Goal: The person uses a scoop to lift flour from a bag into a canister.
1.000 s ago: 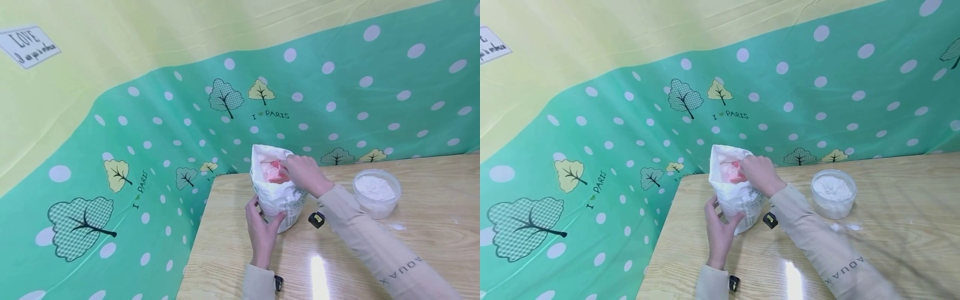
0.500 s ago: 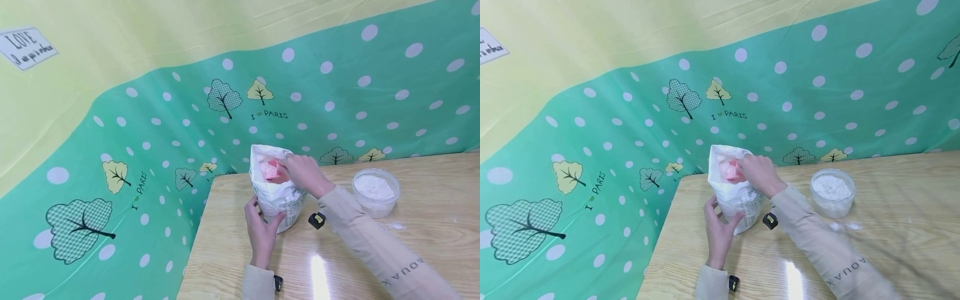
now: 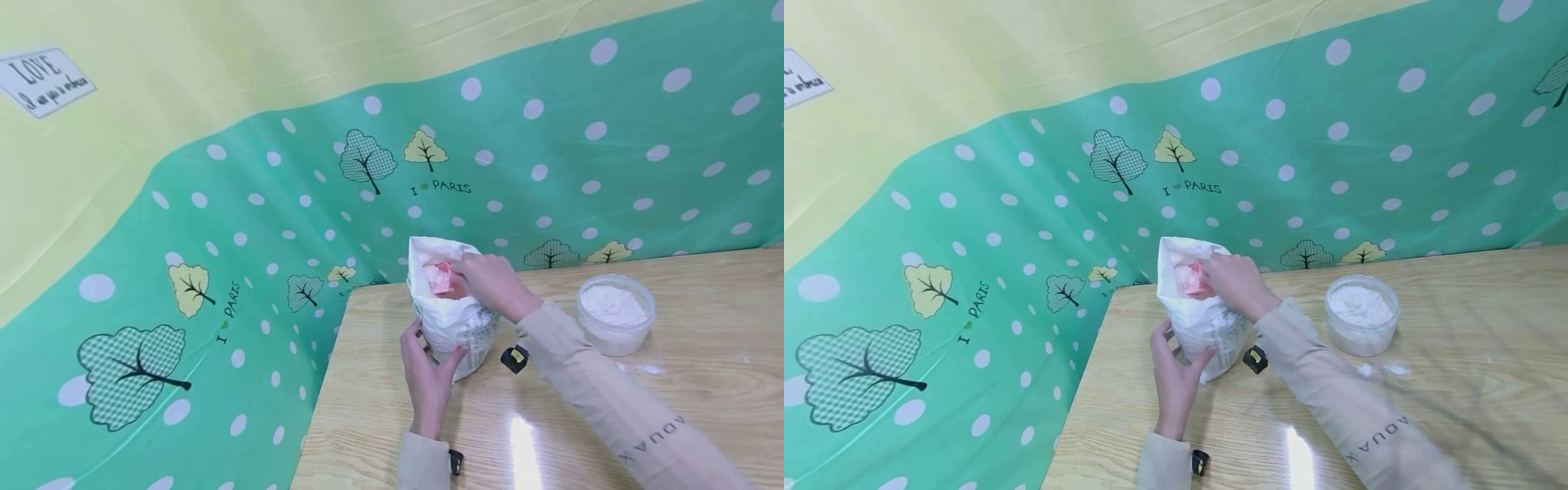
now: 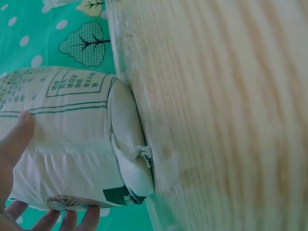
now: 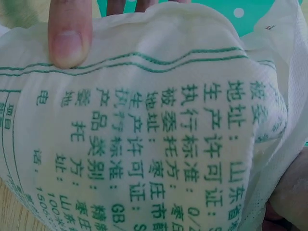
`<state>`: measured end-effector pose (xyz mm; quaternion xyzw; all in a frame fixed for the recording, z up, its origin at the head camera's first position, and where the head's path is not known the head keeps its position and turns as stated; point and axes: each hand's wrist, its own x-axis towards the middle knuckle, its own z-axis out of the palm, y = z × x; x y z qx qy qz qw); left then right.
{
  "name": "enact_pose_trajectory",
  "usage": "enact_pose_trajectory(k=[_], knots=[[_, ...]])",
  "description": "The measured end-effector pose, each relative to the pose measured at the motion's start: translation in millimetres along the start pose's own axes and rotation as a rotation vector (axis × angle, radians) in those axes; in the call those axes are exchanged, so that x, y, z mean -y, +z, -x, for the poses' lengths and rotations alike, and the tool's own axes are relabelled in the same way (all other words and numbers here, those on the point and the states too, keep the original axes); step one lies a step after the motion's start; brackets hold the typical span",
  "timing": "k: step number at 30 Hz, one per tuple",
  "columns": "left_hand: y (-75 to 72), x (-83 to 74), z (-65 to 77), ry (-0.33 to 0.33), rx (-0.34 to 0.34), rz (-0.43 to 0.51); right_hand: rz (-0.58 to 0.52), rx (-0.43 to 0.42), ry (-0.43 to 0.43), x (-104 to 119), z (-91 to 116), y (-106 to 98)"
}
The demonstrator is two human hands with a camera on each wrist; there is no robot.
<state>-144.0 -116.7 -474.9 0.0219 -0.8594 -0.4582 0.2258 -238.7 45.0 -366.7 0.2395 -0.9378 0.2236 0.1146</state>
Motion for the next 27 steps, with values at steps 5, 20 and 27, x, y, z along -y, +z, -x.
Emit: enact_pose_trajectory(k=[5,20,27], knots=[[0.3,0.1,0.7,-0.001,0.001,-0.010,0.008,-0.027,-0.002,-0.3,2.8,1.0],[0.1,-2.4,-0.2,-0.007,0.008,-0.010,-0.025,-0.048,0.004,4.3,3.3,-2.3],[-0.4,-3.2,1.4,-0.032,0.021,-0.002,-0.129,0.013,0.036,4.5,3.5,-2.2]])
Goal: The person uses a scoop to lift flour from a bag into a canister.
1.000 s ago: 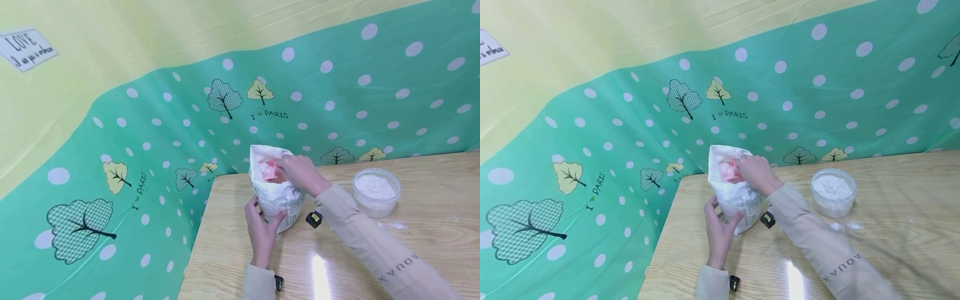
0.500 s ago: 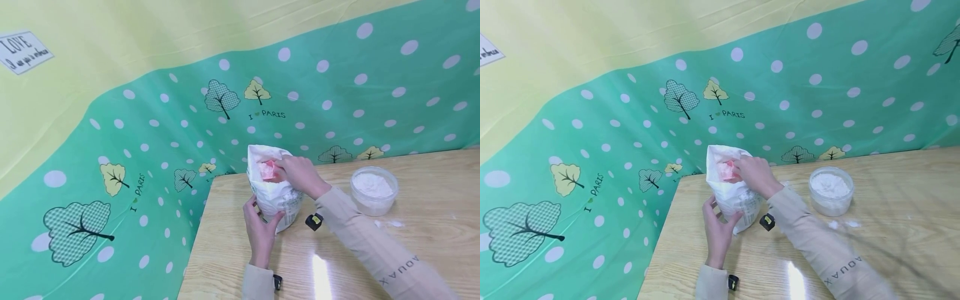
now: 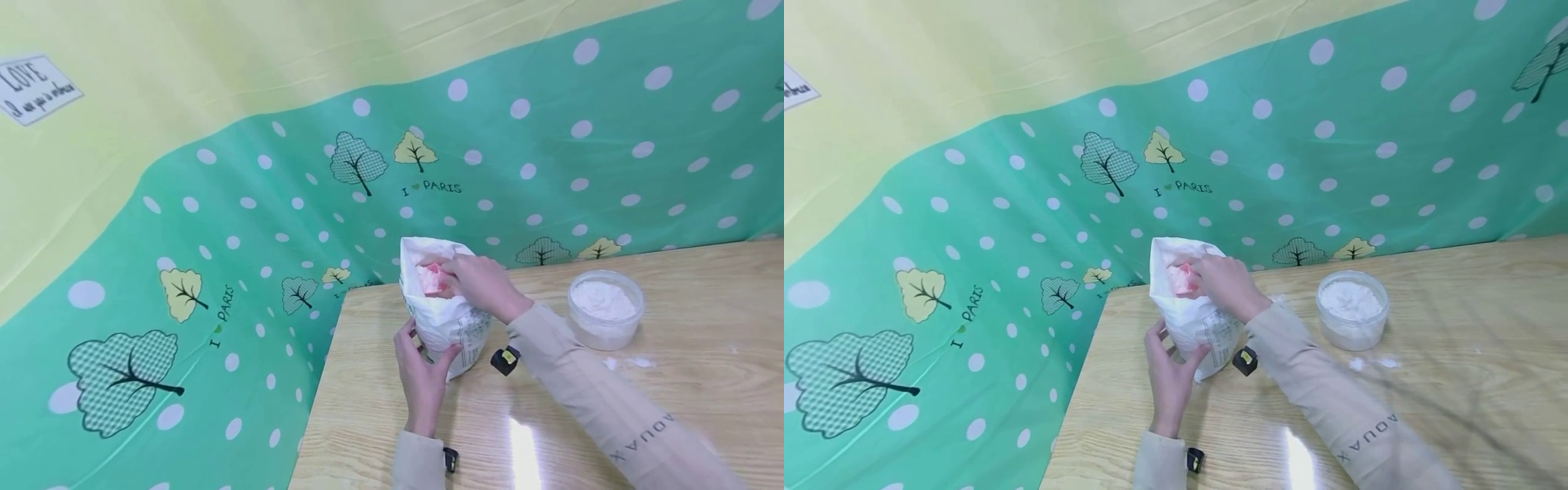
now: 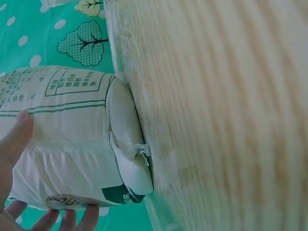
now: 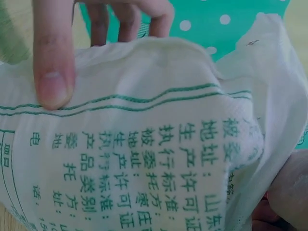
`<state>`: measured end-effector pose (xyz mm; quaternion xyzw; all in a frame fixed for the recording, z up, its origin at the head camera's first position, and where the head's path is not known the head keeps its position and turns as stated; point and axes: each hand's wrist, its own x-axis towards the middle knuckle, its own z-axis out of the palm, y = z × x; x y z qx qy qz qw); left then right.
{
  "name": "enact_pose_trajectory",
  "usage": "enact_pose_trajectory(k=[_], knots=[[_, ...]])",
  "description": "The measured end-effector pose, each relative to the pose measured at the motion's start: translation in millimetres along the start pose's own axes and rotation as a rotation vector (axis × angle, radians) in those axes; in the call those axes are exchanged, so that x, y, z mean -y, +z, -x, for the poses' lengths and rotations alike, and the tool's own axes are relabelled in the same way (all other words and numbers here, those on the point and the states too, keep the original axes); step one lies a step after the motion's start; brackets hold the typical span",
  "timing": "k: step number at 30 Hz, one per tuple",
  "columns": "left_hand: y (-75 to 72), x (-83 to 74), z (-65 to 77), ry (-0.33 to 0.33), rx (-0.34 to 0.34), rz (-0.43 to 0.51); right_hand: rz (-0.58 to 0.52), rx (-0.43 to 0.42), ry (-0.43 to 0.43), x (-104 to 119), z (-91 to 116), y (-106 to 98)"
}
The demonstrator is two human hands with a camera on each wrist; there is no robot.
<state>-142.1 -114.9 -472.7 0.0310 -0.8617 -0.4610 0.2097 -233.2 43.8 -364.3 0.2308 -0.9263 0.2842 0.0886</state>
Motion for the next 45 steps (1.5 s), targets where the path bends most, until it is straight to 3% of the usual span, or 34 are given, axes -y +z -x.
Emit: enact_pose_trajectory(k=[4,10,28,38,45], knots=[[-0.8,2.4,1.1,-0.002,-0.010,0.012,-0.053,0.025,0.017,1,3,-1],[-1.8,4.4,0.9,0.036,-0.017,0.021,-0.066,-0.007,0.028,1,8,-4],[-2.9,1.7,-1.0,0.036,-0.019,0.025,-0.173,-0.039,0.093,-12,19,-18],[-0.5,2.3,-2.3,0.064,-0.032,0.042,-0.215,-0.115,0.061,-21,27,-21],[1.1,2.4,-1.4,0.063,-0.032,0.032,-0.257,-0.118,0.058,-24,32,-24]])
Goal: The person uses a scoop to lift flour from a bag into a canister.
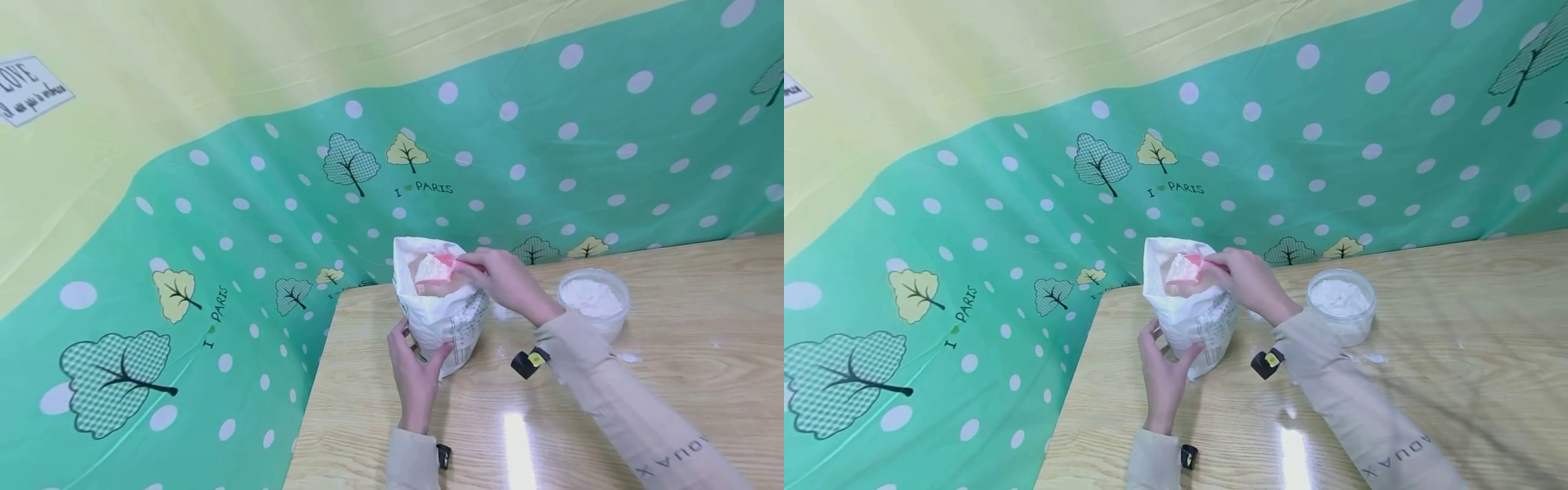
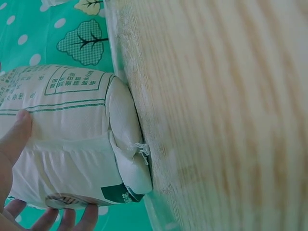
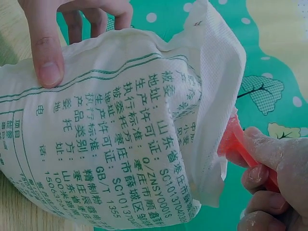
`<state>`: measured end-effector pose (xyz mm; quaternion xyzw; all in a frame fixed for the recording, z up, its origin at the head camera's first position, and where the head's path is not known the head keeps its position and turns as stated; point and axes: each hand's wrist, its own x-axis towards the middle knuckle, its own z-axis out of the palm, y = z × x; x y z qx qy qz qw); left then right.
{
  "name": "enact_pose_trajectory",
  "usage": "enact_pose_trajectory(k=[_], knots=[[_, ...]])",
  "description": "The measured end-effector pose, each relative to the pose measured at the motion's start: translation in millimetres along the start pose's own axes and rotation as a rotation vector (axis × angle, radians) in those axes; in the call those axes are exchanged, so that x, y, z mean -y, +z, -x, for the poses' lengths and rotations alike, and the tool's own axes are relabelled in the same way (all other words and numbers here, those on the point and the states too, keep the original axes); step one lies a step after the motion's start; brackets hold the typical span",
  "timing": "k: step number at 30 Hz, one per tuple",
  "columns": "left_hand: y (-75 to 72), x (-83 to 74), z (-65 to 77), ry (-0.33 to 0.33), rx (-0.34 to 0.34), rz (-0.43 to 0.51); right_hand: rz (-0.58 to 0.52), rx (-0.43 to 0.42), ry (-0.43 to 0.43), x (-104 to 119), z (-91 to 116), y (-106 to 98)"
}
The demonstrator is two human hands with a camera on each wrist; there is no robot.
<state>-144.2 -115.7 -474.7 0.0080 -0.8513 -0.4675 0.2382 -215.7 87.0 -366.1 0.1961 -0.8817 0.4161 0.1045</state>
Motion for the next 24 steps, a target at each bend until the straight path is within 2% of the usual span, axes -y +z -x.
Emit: enact_pose_trajectory(k=[14,24], knots=[[-1.2,-0.9,0.5,-0.026,0.019,0.004,-0.044,-0.005,0.039,0,10,-12],[-0.9,0.8,-0.2,-0.031,0.020,-0.005,-0.034,-0.027,0.022,1,20,-21]])
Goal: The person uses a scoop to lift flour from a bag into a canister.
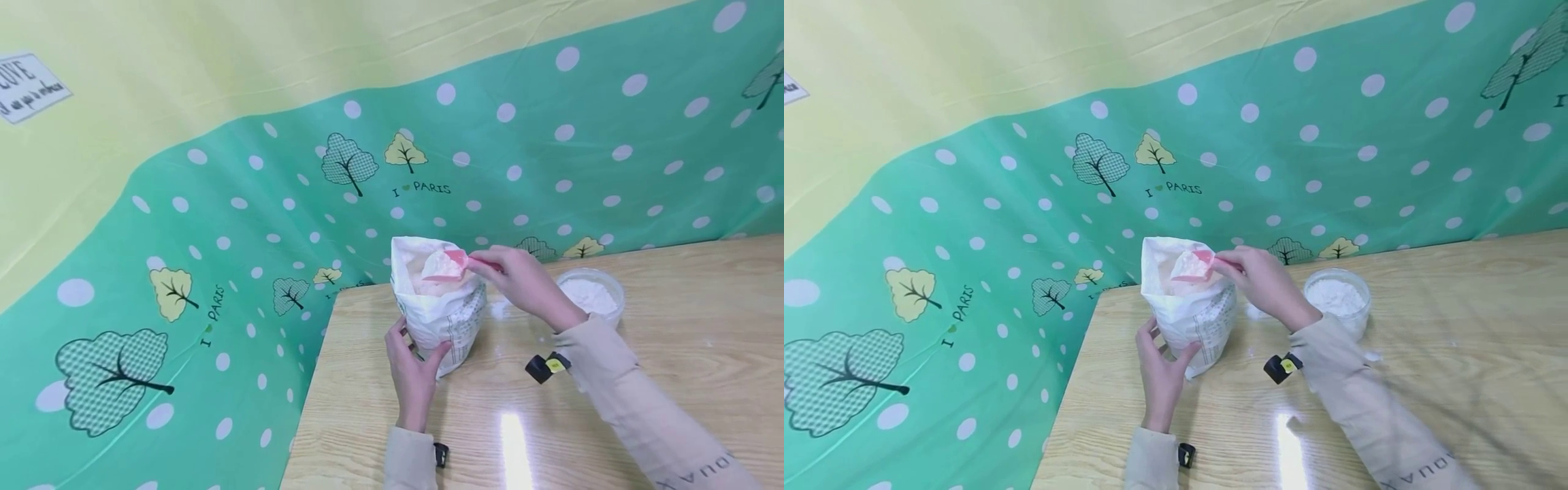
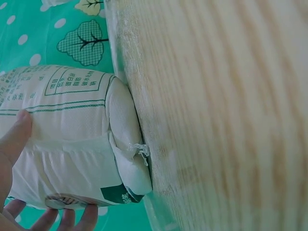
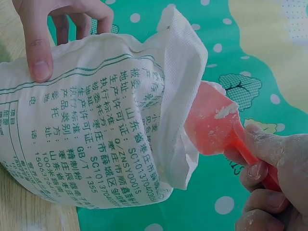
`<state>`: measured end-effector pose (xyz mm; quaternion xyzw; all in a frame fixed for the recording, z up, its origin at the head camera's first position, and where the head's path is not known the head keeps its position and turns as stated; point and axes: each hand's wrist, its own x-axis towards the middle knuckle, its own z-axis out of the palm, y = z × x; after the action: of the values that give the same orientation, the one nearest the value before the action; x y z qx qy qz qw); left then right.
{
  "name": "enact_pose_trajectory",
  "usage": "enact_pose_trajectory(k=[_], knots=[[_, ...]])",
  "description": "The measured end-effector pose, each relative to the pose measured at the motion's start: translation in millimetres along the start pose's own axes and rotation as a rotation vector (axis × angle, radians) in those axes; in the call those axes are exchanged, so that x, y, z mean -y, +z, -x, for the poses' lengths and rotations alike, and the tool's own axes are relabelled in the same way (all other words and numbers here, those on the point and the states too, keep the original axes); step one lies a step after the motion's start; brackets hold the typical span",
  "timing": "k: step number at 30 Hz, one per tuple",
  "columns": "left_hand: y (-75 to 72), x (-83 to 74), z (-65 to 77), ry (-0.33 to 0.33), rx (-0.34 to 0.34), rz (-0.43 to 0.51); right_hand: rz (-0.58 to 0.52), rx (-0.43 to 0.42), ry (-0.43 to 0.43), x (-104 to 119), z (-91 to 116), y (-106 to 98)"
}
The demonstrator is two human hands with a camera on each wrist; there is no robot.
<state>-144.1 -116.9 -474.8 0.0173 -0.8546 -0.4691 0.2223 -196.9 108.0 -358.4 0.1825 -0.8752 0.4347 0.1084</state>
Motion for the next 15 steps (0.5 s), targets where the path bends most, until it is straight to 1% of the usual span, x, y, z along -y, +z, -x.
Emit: enact_pose_trajectory(k=[9,15], knots=[[0.4,-0.4,-0.8,0.003,-0.002,-0.001,0.008,-0.012,0.012,1,7,-8],[1.3,-0.9,-0.1,-0.001,-0.011,0.018,0.008,-0.026,0.020,-2,17,-15]])
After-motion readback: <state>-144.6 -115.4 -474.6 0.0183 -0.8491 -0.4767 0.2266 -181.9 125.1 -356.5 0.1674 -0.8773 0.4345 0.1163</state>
